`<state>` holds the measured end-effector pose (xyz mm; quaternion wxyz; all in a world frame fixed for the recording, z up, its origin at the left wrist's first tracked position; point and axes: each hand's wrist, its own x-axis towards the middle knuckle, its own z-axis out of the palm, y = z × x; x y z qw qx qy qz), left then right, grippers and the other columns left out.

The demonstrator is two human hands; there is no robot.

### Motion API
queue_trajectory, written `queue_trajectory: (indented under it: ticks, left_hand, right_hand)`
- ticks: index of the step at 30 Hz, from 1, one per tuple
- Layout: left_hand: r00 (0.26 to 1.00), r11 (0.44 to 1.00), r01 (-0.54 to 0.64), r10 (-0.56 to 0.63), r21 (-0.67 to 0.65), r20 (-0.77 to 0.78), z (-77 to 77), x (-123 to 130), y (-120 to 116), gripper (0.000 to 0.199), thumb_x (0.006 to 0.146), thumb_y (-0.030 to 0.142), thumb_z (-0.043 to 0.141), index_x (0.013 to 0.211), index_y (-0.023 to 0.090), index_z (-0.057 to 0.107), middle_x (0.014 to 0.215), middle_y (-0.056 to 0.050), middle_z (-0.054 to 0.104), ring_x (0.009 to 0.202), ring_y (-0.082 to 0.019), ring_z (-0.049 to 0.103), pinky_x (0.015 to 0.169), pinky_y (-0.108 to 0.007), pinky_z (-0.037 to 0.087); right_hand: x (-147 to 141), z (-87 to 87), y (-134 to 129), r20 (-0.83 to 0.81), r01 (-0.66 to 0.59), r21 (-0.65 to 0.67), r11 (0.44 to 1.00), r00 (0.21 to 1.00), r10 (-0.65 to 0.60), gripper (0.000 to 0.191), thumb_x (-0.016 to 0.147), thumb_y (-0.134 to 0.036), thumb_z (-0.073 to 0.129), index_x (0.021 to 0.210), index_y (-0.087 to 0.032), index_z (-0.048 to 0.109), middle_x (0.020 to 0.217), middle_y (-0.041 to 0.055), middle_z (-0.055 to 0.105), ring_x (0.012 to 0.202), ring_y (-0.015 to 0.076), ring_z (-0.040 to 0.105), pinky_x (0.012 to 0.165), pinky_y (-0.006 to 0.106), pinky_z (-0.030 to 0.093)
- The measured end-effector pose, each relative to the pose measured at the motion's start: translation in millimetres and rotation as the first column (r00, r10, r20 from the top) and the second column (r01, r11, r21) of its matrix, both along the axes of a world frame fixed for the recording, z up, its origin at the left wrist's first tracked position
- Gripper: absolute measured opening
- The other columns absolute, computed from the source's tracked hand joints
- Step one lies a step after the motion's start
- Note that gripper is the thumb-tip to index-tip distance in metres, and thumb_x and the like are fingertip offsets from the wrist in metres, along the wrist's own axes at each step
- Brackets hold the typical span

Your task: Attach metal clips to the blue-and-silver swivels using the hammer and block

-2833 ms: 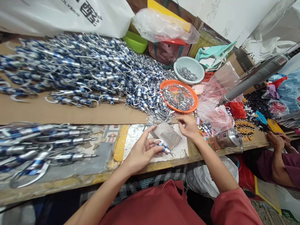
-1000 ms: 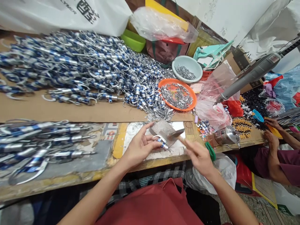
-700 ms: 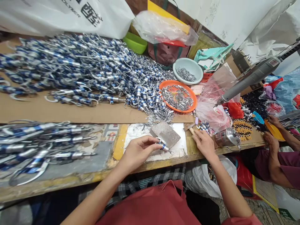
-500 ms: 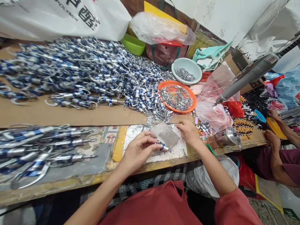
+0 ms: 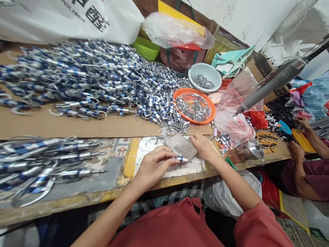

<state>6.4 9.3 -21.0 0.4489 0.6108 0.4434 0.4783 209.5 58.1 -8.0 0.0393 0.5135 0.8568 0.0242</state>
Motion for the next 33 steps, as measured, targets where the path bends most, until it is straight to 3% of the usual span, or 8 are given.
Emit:
queue_trajectory:
  ticks: [8,12,14,19,24,30,32,33]
  left_hand:
    - [1.000,0.999,-0.005,0.005,-0.041,0.005,-2.6,2.0,-4.4,0.015,0.065,0.025,0.069,0.078,0.019,0.069,0.071,-0.002,0.064,0.067,-0.016,0.060,0.062,-0.026,0.049]
    - [1.000,0.998,-0.004,0.005,-0.062,0.015,-2.6,2.9,-4.1,0.018,0.064,0.025,0.070,0.081,0.019,0.069,0.070,-0.001,0.063,0.065,-0.015,0.059,0.061,-0.026,0.049]
    - [1.000,0.999,0.006,-0.005,-0.040,0.010,-0.4,2.4,-3.7,0.014,0.064,0.024,0.069,0.077,0.020,0.070,0.070,-0.002,0.064,0.065,-0.015,0.059,0.060,-0.026,0.049]
    - [1.000,1.000,0.020,-0.020,0.019,-0.020,0.9,0.9,-2.6,0.007,0.066,0.023,0.066,0.069,0.023,0.073,0.067,-0.002,0.065,0.064,-0.015,0.060,0.061,-0.025,0.049]
    - [1.000,0.999,0.023,-0.023,0.026,-0.015,-1.8,1.4,-2.0,0.008,0.066,0.022,0.067,0.071,0.023,0.074,0.067,-0.002,0.065,0.064,-0.014,0.059,0.060,-0.024,0.048]
    - [1.000,1.000,0.007,-0.007,0.001,-0.005,1.9,1.2,-3.5,0.007,0.065,0.022,0.067,0.069,0.022,0.073,0.066,-0.002,0.064,0.062,-0.014,0.059,0.058,-0.024,0.049]
    - [1.000,1.000,0.019,-0.019,-0.015,-0.002,0.9,2.0,-4.0,0.008,0.065,0.022,0.067,0.072,0.022,0.073,0.068,-0.002,0.065,0.065,-0.015,0.059,0.060,-0.025,0.049]
    - [1.000,0.999,0.020,-0.020,-0.030,0.008,-0.1,2.9,-4.3,0.011,0.065,0.022,0.068,0.075,0.021,0.073,0.069,-0.002,0.064,0.066,-0.015,0.059,0.061,-0.025,0.049]
  right_hand:
    - [13.6,11.2,0.4,-0.313,0.090,0.160,0.983,0.949,-0.036,0.022,0.088,-0.016,0.042,0.097,-0.017,0.062,0.090,0.0057,0.060,0.083,0.0148,0.056,0.071,0.024,0.043]
    - [19.1,7.9,4.1,-0.099,0.181,0.099,0.978,0.980,-0.171,0.024,0.086,-0.013,0.044,0.099,-0.019,0.063,0.092,0.0060,0.062,0.087,0.0178,0.057,0.070,0.026,0.042]
    - [20.4,2.6,5.7,-0.033,0.169,0.066,0.984,0.985,-0.167,0.025,0.083,-0.008,0.046,0.094,-0.020,0.065,0.090,0.0055,0.063,0.085,0.0182,0.057,0.069,0.026,0.041]
    - [12.3,-6.3,4.3,0.040,0.149,0.053,0.987,0.988,-0.151,0.025,0.077,0.001,0.043,0.083,-0.013,0.063,0.086,0.0123,0.061,0.082,0.0213,0.056,0.068,0.030,0.039]
    - [7.4,-7.8,11.6,0.014,0.095,0.040,0.995,0.995,-0.096,0.027,0.075,0.004,0.041,0.089,-0.011,0.058,0.086,0.0141,0.059,0.080,0.0223,0.055,0.067,0.031,0.040]
    - [17.1,6.6,15.3,-0.221,0.044,0.049,0.998,0.975,-0.032,0.019,0.080,-0.007,0.045,0.095,-0.015,0.053,0.091,0.0073,0.060,0.080,0.0159,0.056,0.068,0.026,0.045]
    - [12.1,14.5,4.3,-0.519,0.072,0.029,0.997,0.854,-0.047,0.015,0.082,-0.012,0.046,0.095,-0.016,0.052,0.086,0.0047,0.060,0.075,0.0133,0.057,0.066,0.025,0.048]
    - [7.4,18.3,-3.3,-0.686,0.082,-0.009,0.997,0.725,-0.065,0.012,0.081,-0.015,0.049,0.093,-0.017,0.051,0.083,0.0030,0.060,0.073,0.0124,0.057,0.065,0.024,0.049]
